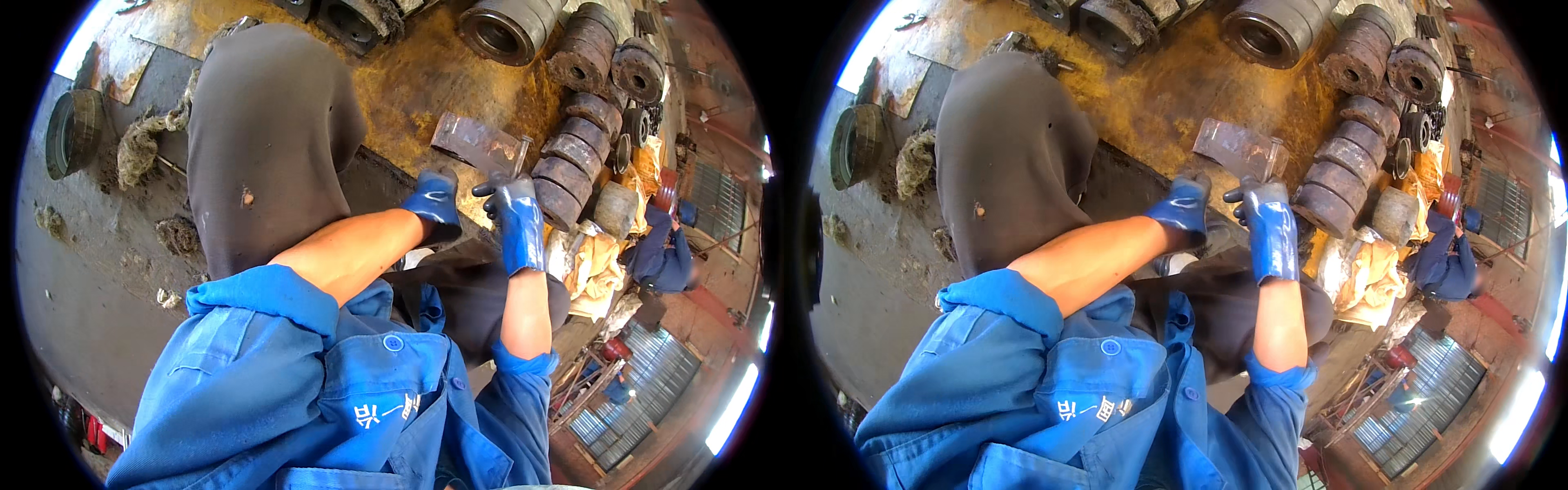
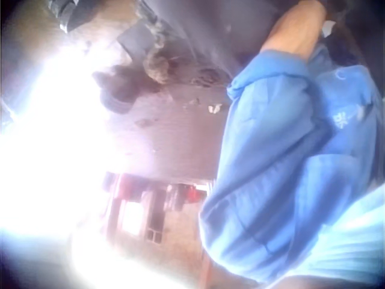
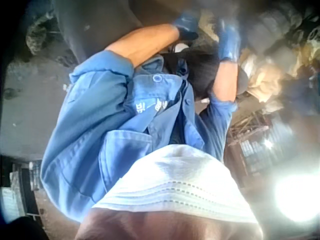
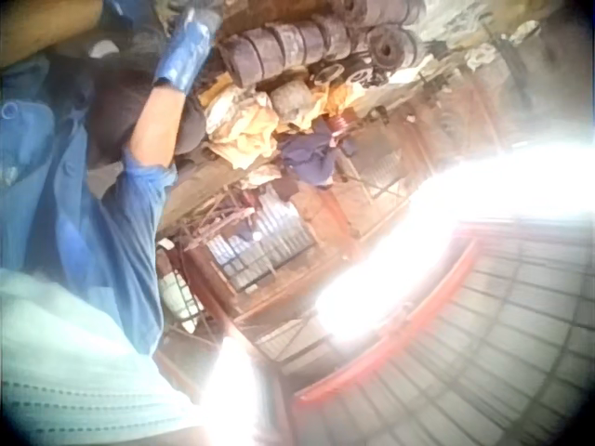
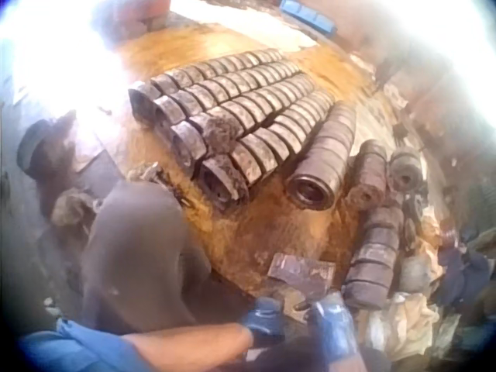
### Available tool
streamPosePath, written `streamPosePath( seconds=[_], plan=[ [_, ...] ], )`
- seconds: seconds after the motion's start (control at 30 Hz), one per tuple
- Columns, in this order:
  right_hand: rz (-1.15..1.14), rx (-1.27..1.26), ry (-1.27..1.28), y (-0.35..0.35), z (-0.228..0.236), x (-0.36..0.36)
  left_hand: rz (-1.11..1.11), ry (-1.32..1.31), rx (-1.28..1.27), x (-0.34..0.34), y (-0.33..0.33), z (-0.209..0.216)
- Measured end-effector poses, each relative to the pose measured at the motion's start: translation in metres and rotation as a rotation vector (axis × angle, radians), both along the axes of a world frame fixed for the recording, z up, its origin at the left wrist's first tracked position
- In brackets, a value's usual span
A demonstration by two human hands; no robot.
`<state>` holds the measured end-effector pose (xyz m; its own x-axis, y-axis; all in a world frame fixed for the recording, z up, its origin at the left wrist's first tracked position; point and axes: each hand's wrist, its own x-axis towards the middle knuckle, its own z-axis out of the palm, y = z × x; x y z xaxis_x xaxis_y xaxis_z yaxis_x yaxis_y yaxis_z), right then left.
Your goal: The person sits on the floor and uses a chisel to scrape and clean metal parts. They repeatedly scrape the surface of the parts, removing debris and rust, and occasionally adjust the position of the parts.
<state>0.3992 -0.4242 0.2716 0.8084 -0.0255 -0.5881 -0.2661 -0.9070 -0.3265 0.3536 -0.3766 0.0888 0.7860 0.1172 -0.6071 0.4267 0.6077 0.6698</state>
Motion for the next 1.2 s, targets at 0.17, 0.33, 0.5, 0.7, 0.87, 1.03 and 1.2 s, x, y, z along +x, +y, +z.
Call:
streamPosePath(
  seconds=[0.17, 0.33, 0.5, 0.7, 0.87, 1.03, 1.2],
  plan=[
    [0.424, -0.194, 0.186, -0.007, -0.009, 0.027, 0.210, 0.430, -0.740, 0.019, 0.008, 0.005],
    [1.716, -0.527, -0.045, -0.020, 0.001, 0.049, 0.263, 0.344, -0.889, 0.028, 0.010, 0.016],
    [1.725, -0.684, -0.287, -0.015, 0.000, 0.056, -0.053, 0.364, -0.835, 0.037, 0.005, 0.010],
    [0.801, -0.337, -0.790, -0.032, 0.018, 0.026, 0.136, 0.421, -0.880, 0.047, 0.003, 0.009],
    [-0.291, 0.563, -0.319, -0.071, -0.019, 0.002, 0.148, 0.371, -0.950, 0.036, 0.014, 0.015],
    [-0.358, 0.559, -0.205, -0.037, -0.078, -0.017, -0.058, 0.300, -0.871, 0.026, 0.013, -0.004],
    [-0.360, 0.274, -0.164, -0.001, -0.044, -0.018, 0.087, 0.239, -1.034, 0.028, 0.011, 0.013]
  ],
)
